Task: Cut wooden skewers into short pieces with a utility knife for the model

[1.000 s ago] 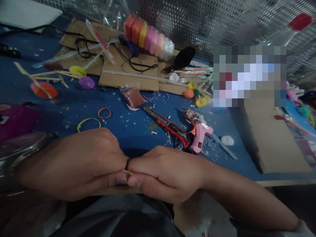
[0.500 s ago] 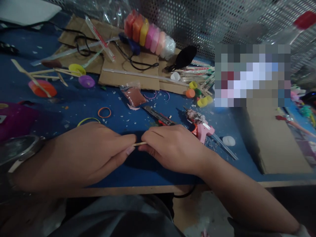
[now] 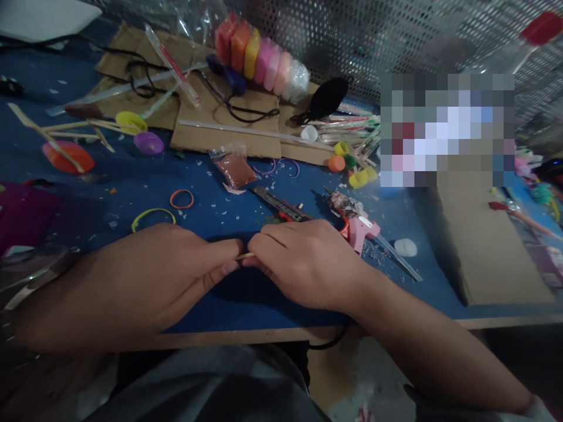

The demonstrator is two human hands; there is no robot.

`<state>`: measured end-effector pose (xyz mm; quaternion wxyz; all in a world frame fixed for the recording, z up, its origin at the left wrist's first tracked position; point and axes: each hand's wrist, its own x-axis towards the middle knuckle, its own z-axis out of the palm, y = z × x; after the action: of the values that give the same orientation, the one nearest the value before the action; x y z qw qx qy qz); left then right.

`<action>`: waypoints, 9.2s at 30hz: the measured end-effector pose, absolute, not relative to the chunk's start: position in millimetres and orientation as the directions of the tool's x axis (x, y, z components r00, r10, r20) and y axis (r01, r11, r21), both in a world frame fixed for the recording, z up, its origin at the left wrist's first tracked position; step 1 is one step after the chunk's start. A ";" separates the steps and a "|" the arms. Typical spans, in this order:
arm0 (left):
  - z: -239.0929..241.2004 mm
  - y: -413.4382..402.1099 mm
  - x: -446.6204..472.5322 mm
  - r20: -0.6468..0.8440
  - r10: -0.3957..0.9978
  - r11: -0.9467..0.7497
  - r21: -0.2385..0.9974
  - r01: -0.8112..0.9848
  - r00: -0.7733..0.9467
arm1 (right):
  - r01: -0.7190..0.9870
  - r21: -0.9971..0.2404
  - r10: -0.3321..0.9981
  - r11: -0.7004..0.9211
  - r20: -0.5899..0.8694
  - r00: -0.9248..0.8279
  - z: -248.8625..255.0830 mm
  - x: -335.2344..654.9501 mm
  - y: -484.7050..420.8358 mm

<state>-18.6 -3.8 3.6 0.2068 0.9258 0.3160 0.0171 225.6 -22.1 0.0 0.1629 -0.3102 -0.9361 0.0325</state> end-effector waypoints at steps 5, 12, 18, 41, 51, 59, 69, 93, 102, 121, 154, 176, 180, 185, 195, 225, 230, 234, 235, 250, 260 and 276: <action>3.9 -5.2 -17.4 -0.072 0.611 -0.695 0.428 0.578 0.788 | 0.583 -0.136 0.589 0.801 0.350 -0.728 -0.4 222.1 -25.2; 1.6 -8.1 -17.8 -0.032 0.609 -0.718 0.401 0.568 0.793 | 0.592 -0.132 0.593 0.795 0.377 -0.712 -3.2 220.5 -29.2; 3.4 -11.2 -18.4 -0.078 0.627 -0.694 0.397 0.601 0.775 | 0.608 -0.104 0.590 0.787 0.416 -0.692 -3.5 218.5 -30.5; 4.4 -6.6 -15.7 -0.070 0.665 -0.638 0.465 0.614 0.744 | 0.609 -0.187 0.629 0.771 0.379 -0.679 -3.9 220.6 -25.2; 6.0 -4.5 -20.6 -0.005 0.644 -0.667 0.484 0.566 0.765 | 0.576 -0.306 0.652 0.758 0.339 -0.678 -4.0 226.0 -18.5; 5.4 -5.8 -19.7 0.024 0.659 -0.682 0.442 0.583 0.752 | 0.555 -0.376 0.669 0.742 0.354 -0.654 -2.1 226.4 -18.5; 5.1 -5.6 -18.0 -0.038 0.691 -0.594 0.538 0.597 0.722 | 0.570 -0.394 0.692 0.721 0.383 -0.611 -0.7 225.9 -21.1; 12.1 -4.1 -15.7 0.028 0.787 -0.367 0.824 0.431 0.617 | 0.507 -0.518 0.720 0.689 0.407 -0.562 -1.6 222.9 -21.1; 12.9 -2.2 -14.3 0.061 0.802 -0.324 0.880 0.347 0.594 | 0.487 -0.490 0.686 0.723 0.429 -0.587 -5.3 221.3 -21.1; 1.5 15.5 -17.0 -0.221 0.844 0.146 0.972 0.186 0.489 | 0.836 -0.236 0.851 0.496 0.327 -0.412 -11.0 239.2 -0.1; -5.8 17.0 -16.4 0.047 0.915 -0.194 0.922 0.336 0.400 | 0.745 -0.513 0.880 0.427 0.425 -0.212 -14.5 231.5 -16.2; 8.1 8.0 -20.4 0.146 0.890 -0.272 0.931 0.245 0.432 | 0.683 -0.308 0.708 0.662 0.556 -0.436 0.0 228.9 -19.3; 7.2 6.5 -21.3 0.109 0.891 -0.220 0.953 0.209 0.440 | 0.687 -0.289 0.697 0.667 0.568 -0.437 -0.2 228.7 -18.7; 8.9 5.0 -22.1 0.067 0.887 -0.179 0.962 0.207 0.457 | 0.691 -0.291 0.699 0.662 0.571 -0.430 -0.4 228.3 -18.7; 10.9 8.1 -20.7 -0.005 0.858 -0.115 0.973 0.202 0.514 | 0.715 -0.301 0.740 0.632 0.510 -0.439 1.3 227.8 -23.1; 7.3 8.9 -17.1 -0.155 0.731 0.030 0.980 0.196 0.664 | 0.574 -0.385 0.687 0.723 0.495 -0.533 3.0 226.0 -25.0; -3.3 19.4 -21.4 0.027 0.858 -0.290 0.849 0.441 0.513 | 0.598 -0.378 0.703 0.707 0.476 -0.529 2.3 227.1 -24.2; -14.8 24.3 -23.5 0.127 0.820 -0.507 0.612 0.607 0.558 | 0.614 -0.345 0.702 0.710 0.409 -0.582 0.9 227.4 -22.5; -15.6 24.8 -23.5 0.135 0.810 -0.545 0.536 0.645 0.571 | 0.619 -0.344 0.707 0.706 0.388 -0.591 0.6 227.3 -21.8; -8.1 12.7 -19.8 0.141 0.648 -0.682 0.546 0.487 0.749 | 0.635 -0.418 0.759 0.650 0.321 -0.566 -4.6 228.6 -18.3; -14.6 10.8 -20.9 0.125 0.566 -0.808 0.279 0.518 0.815 | 0.809 -0.367 0.887 0.458 0.140 -0.439 0.6 227.9 -5.7; -1.3 -23.7 -20.0 0.235 0.540 -0.834 0.021 0.552 0.808 | 0.740 -0.416 0.834 0.529 0.094 -0.543 7.3 252.9 -24.2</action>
<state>-20.0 -23.7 -1.3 -0.0242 0.9505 0.2873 0.1163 252.9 -24.2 7.3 0.1424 -0.4562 -0.8626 0.1660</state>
